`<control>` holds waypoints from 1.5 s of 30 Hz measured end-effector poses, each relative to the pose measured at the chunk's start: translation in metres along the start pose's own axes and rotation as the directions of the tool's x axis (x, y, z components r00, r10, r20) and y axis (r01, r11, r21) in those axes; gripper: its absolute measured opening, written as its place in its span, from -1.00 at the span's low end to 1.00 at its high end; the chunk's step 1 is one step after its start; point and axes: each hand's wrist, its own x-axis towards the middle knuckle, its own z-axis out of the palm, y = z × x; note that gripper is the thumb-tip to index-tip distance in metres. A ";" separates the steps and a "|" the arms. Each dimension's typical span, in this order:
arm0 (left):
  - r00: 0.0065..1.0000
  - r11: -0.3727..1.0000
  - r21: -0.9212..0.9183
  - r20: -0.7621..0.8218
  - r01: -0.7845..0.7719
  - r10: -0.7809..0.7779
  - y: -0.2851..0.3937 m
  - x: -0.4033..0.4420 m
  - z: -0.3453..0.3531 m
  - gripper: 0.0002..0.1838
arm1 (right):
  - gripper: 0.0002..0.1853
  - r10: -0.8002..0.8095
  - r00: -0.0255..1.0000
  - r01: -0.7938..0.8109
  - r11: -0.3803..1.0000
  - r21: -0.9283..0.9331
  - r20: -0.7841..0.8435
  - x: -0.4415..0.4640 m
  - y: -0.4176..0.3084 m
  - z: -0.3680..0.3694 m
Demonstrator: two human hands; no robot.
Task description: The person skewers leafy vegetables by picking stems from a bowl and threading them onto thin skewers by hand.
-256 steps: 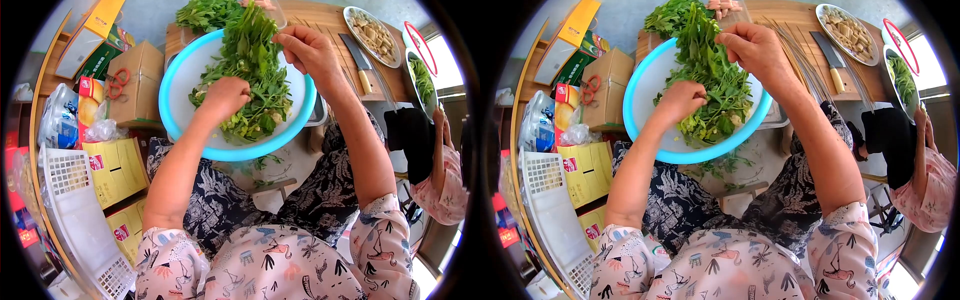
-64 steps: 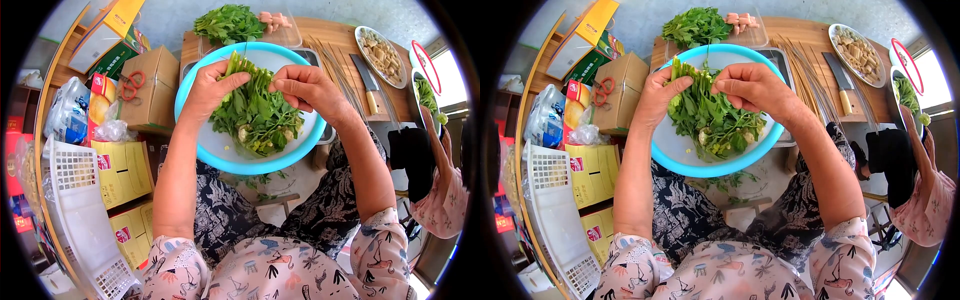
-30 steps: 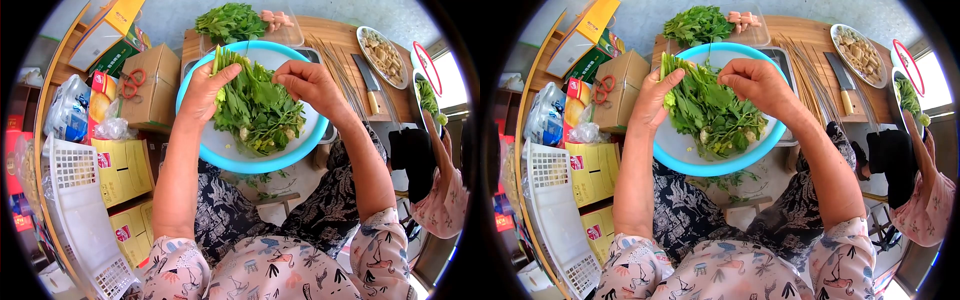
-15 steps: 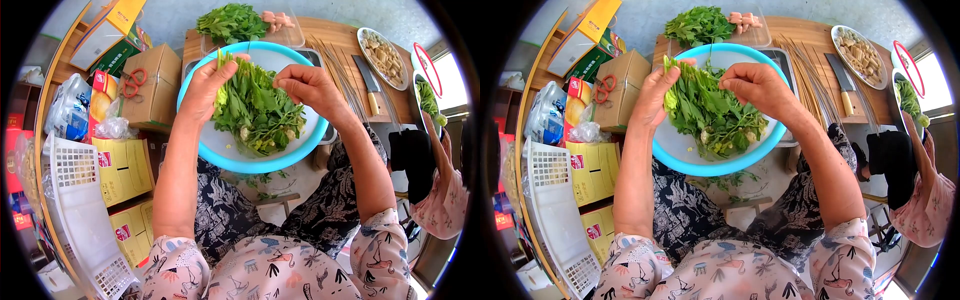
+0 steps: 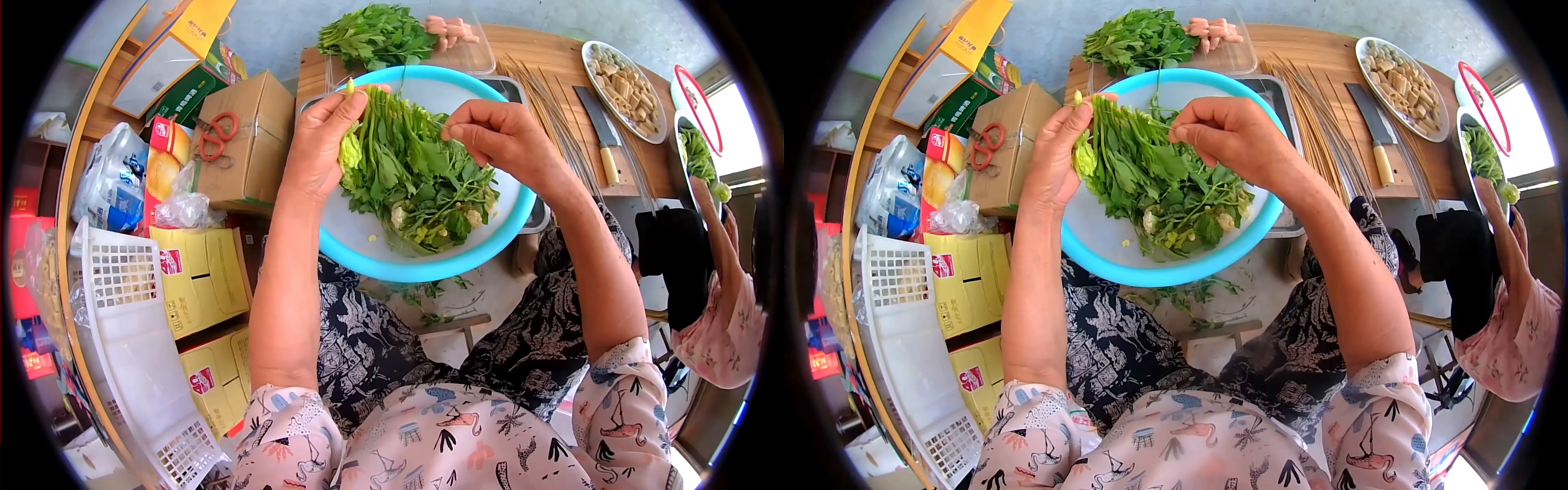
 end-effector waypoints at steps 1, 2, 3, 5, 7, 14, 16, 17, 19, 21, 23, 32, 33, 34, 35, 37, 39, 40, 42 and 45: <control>1.000 1.000 0.004 -0.026 -0.009 0.010 -0.002 0.001 0.000 -0.68 | -0.85 -0.007 1.000 0.007 1.000 -0.005 -0.026 0.000 0.000 0.001; 1.000 1.000 0.004 -0.026 -0.009 0.009 -0.004 0.001 0.000 -0.68 | -0.85 -0.013 0.999 0.013 1.000 -0.011 -0.051 0.000 -0.001 0.003; 1.000 1.000 0.017 -0.022 -0.008 0.008 -0.005 0.001 0.001 -0.69 | -0.85 -0.012 0.999 0.012 1.000 -0.011 -0.052 -0.001 -0.002 0.007; 1.000 1.000 0.029 -0.016 -0.003 0.003 -0.007 0.000 0.005 -0.70 | -0.83 -0.169 0.967 0.121 0.963 -0.239 -0.190 -0.002 -0.003 0.016; 0.999 0.998 -0.044 0.004 0.037 -0.037 -0.009 0.001 0.011 -0.74 | -0.81 -0.222 0.949 0.153 0.945 -0.290 -0.222 -0.001 -0.001 0.020; 0.999 1.000 -0.019 0.035 0.014 -0.014 -0.008 -0.001 0.020 -0.56 | -0.81 -0.114 0.962 0.062 0.977 -0.205 -0.250 0.003 -0.002 0.016; 1.000 1.000 0.002 0.026 0.008 -0.008 -0.011 -0.001 0.024 -0.55 | -0.81 -0.075 0.968 0.034 0.984 -0.174 -0.239 0.004 0.002 0.016; 1.000 1.000 0.023 0.018 0.002 -0.002 -0.013 -0.001 0.027 -0.55 | -0.81 -0.095 0.966 0.065 0.990 -0.126 -0.242 0.006 0.010 0.019; 0.999 0.997 0.074 0.029 -0.016 0.014 -0.015 0.000 0.027 -0.54 | -0.80 -0.113 0.963 0.097 0.992 -0.077 -0.244 0.009 0.014 0.020; 0.999 0.991 0.129 0.046 -0.029 0.023 -0.014 -0.001 0.027 -0.55 | -0.80 -0.103 0.968 0.076 0.989 -0.125 -0.228 0.009 0.013 0.020; 0.998 0.990 0.131 0.042 -0.046 0.041 -0.015 -0.001 0.027 -0.55 | -0.80 -0.071 0.973 0.039 0.989 -0.145 -0.219 0.008 0.007 0.018; 0.999 0.995 0.085 0.009 -0.046 0.046 -0.019 -0.001 0.025 -0.53 | -0.79 -0.182 0.948 0.107 0.955 -0.278 -0.262 0.008 0.001 0.021; 0.999 0.995 0.087 0.009 -0.050 0.049 -0.020 -0.001 0.027 -0.53 | -0.80 -0.236 0.936 0.153 0.941 -0.302 -0.263 0.008 0.001 0.023; 0.999 0.995 0.086 0.010 -0.049 0.048 -0.021 -0.001 0.030 -0.53 | -0.80 -0.234 0.936 0.151 0.941 -0.302 -0.263 0.009 0.001 0.024; 0.998 0.994 0.097 0.023 -0.054 0.052 -0.021 -0.002 0.032 -0.53 | -0.79 -0.240 0.931 0.160 0.945 -0.285 -0.274 0.009 0.002 0.026; 0.997 0.991 0.115 0.030 -0.070 0.067 -0.021 -0.002 0.032 -0.54 | -0.79 -0.245 0.927 0.169 0.949 -0.267 -0.284 0.010 0.003 0.025; 0.998 0.993 0.101 0.018 -0.066 0.064 -0.020 -0.003 0.031 -0.54 | -0.80 -0.231 0.935 0.163 0.954 -0.251 -0.269 0.011 0.004 0.024; 0.998 0.994 0.089 0.005 -0.061 0.061 -0.020 -0.003 0.031 -0.54 | -0.80 -0.231 0.935 0.164 0.954 -0.251 -0.268 0.012 0.004 0.024; 0.999 0.994 0.091 0.009 -0.054 0.054 -0.019 -0.004 0.030 -0.54 | -0.81 -0.198 0.946 0.131 0.958 -0.257 -0.255 0.012 0.002 0.024; 0.998 0.992 0.108 0.007 -0.065 0.065 -0.021 -0.005 0.038 -0.55 | -0.80 -0.271 0.921 0.207 0.949 -0.237 -0.278 0.015 0.005 0.028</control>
